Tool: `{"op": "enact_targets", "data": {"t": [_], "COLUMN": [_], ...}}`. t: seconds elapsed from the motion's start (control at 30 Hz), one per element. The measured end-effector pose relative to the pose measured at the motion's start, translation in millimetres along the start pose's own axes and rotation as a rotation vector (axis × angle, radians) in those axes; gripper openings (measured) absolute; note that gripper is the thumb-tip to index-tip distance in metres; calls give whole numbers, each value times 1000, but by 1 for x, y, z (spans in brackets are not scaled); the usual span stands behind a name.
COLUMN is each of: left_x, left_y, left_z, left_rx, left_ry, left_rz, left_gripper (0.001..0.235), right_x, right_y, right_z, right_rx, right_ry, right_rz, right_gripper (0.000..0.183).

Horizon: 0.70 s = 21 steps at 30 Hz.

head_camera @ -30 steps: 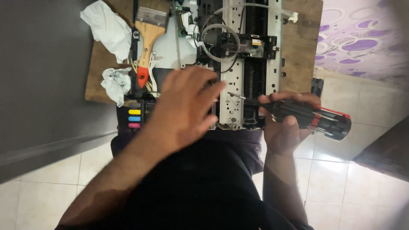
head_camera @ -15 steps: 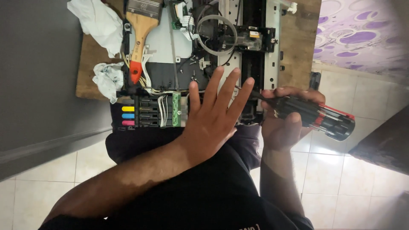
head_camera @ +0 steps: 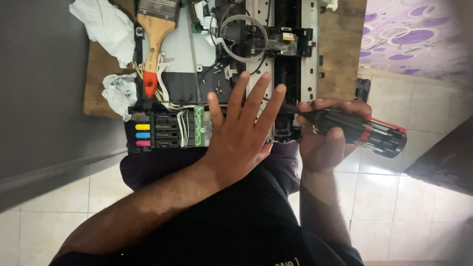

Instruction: The person works on a disassembled printer placed on a wooden board. They use a power screwdriver to remove screws from the printer's metal frame and handle internal components and wires.

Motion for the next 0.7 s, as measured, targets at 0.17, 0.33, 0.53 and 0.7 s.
{"op": "enact_targets", "data": {"t": [0.17,0.33,0.53,0.7], "left_x": [10,17,25,28], "left_y": [8,14,18,18], "left_z": [-3,-4,-7,-6], "left_rx": [85,61,56,39], "left_ry": [-197,-143,-78,-88], "left_rz": [-142,-224,-221,-235], "left_gripper": [129,118,114,119], "right_x": [-2,-18,-37,-45], "right_y": [-2,3,5,4], "right_z": [1,18,43,50], "right_rx": [14,20,-86,-158], "right_ry": [-12,-28,-26,86], "right_rz": [-10,-9,136,97], "right_gripper": [43,37,35,35]}}
Point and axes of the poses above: each hand's wrist, its own y-axis away from the middle knuckle, its own x-axis out of the palm, z = x × y, the point moved 6 cm from there along -y, towards the middle knuckle, and after that the axes turned 8 degrees about -z, right-handed, at the moved point
